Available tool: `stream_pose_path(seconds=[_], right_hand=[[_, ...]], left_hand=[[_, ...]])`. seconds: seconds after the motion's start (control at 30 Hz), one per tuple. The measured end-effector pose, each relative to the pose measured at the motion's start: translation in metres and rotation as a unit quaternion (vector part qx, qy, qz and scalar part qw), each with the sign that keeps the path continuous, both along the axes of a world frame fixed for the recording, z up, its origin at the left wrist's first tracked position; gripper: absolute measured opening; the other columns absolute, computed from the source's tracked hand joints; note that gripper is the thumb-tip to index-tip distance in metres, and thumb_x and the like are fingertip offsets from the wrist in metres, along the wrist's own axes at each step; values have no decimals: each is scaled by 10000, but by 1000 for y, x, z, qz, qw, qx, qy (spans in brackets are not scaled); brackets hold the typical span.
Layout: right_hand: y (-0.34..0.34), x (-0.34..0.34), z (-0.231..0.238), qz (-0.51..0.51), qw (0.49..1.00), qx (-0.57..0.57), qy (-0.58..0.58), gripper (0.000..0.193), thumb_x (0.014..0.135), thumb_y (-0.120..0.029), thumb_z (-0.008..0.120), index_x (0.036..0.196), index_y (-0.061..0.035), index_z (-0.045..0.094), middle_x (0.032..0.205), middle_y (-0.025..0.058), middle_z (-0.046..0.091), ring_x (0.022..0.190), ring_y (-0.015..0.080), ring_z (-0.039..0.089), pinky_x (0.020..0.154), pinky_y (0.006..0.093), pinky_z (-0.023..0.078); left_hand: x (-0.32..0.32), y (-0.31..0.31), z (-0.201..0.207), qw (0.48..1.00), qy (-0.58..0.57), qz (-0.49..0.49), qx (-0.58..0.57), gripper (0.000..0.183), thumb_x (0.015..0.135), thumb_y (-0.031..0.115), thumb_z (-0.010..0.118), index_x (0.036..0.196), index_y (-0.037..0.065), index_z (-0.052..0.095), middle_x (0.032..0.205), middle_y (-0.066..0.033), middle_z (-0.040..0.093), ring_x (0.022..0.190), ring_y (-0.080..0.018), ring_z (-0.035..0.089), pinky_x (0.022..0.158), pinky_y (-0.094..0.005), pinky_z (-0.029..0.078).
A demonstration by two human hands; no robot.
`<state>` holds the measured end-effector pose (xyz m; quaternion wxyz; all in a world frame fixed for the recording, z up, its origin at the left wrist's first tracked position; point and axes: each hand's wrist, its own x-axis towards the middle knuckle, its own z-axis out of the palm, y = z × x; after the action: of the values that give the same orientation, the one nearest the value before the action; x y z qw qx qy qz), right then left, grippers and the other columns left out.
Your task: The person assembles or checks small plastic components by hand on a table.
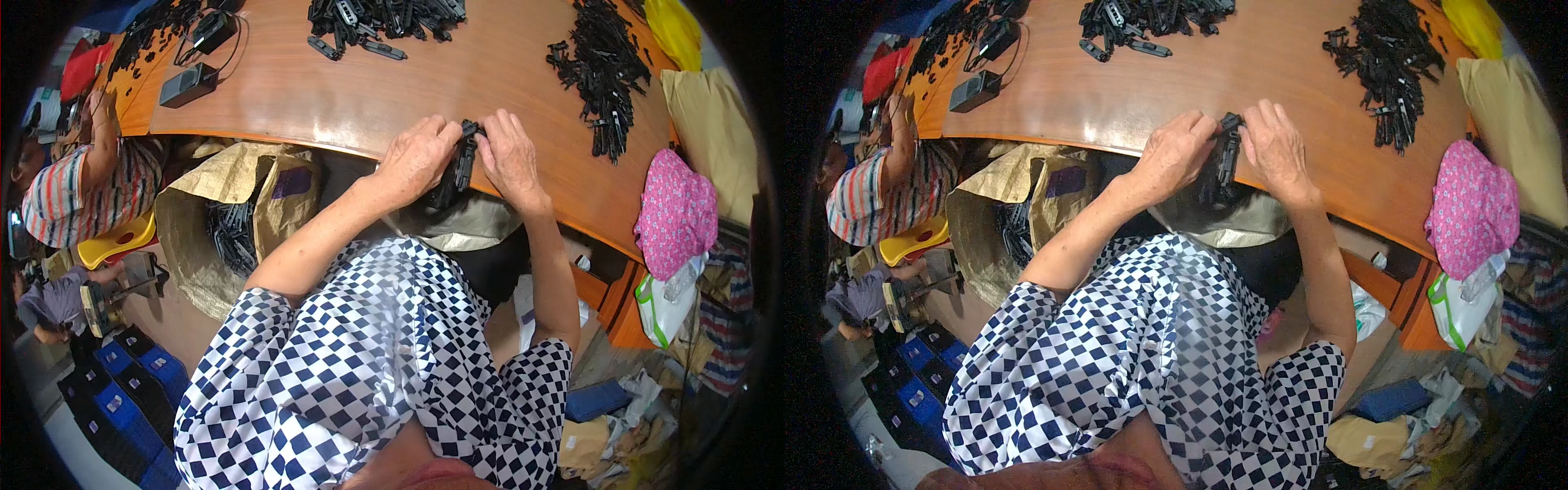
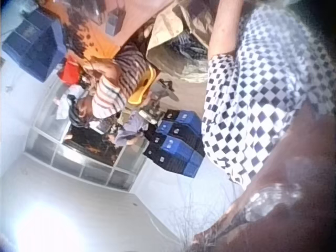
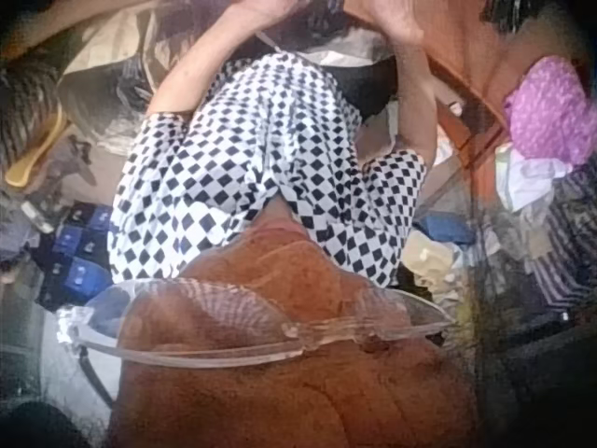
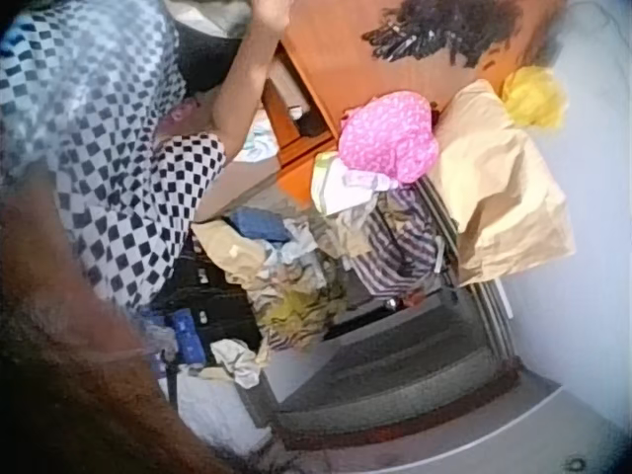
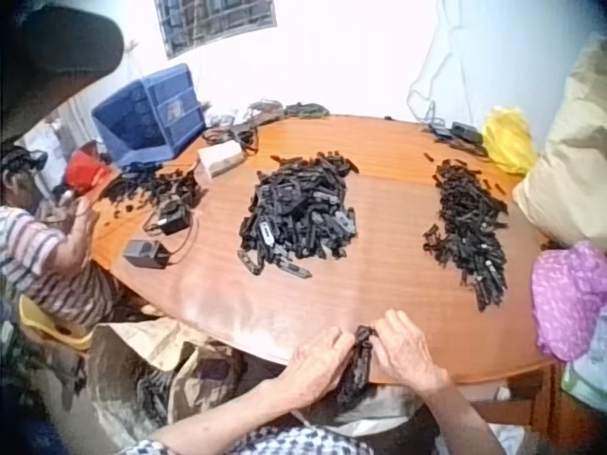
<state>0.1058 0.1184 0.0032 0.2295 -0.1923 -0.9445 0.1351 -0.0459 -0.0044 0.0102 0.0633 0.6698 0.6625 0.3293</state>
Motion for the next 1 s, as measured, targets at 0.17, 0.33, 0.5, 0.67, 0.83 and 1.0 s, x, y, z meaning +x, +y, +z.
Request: stream_pose_path(seconds=[0.17,0.33,0.5,0.67,0.83,1.0], right_hand=[[-26,31,0,-34,996,-78,9,148,839,-38,593,980,-9,558,891,145,536,842,323,559,711,406,466],[-41,33,17,-10,961,-243,134,180,842,2,599,1022,3,599,852,137,595,760,279,607,671,342,487],[-56,20,28,43,955,-243,162,213,818,34,628,1029,10,612,843,139,602,766,266,621,676,330,493],[-62,10,15,8,961,-176,212,192,815,39,641,1005,21,620,829,143,601,719,263,624,622,335,498],[-67,-5,4,-95,940,-177,276,153,823,18,648,975,5,637,768,124,602,661,230,620,558,303,482],[-69,-19,-2,-164,901,-239,323,98,825,-2,660,923,-14,656,689,88,604,589,165,601,514,275,462]], left_hand=[[-7,-16,-7,894,-419,-8,-159,197,906,124,584,1066,10,574,893,-72,637,811,-172,619,702,-309,497],[-27,-9,13,686,-693,-52,-218,240,930,162,587,1114,9,599,864,-19,626,723,-89,562,639,-202,453],[-32,-5,10,672,-684,-110,-260,215,933,200,594,1058,28,624,890,-11,623,738,-91,572,656,-212,474],[-33,-1,12,658,-700,-109,-256,224,925,242,609,1029,46,636,891,1,624,775,-92,581,699,-212,492],[-20,0,13,701,-676,-107,-201,253,908,234,635,1086,54,630,936,2,631,854,-88,597,754,-223,517],[4,4,10,756,-650,-16,-74,305,882,136,660,1165,40,598,985,-7,635,874,-78,591,759,-231,510]])
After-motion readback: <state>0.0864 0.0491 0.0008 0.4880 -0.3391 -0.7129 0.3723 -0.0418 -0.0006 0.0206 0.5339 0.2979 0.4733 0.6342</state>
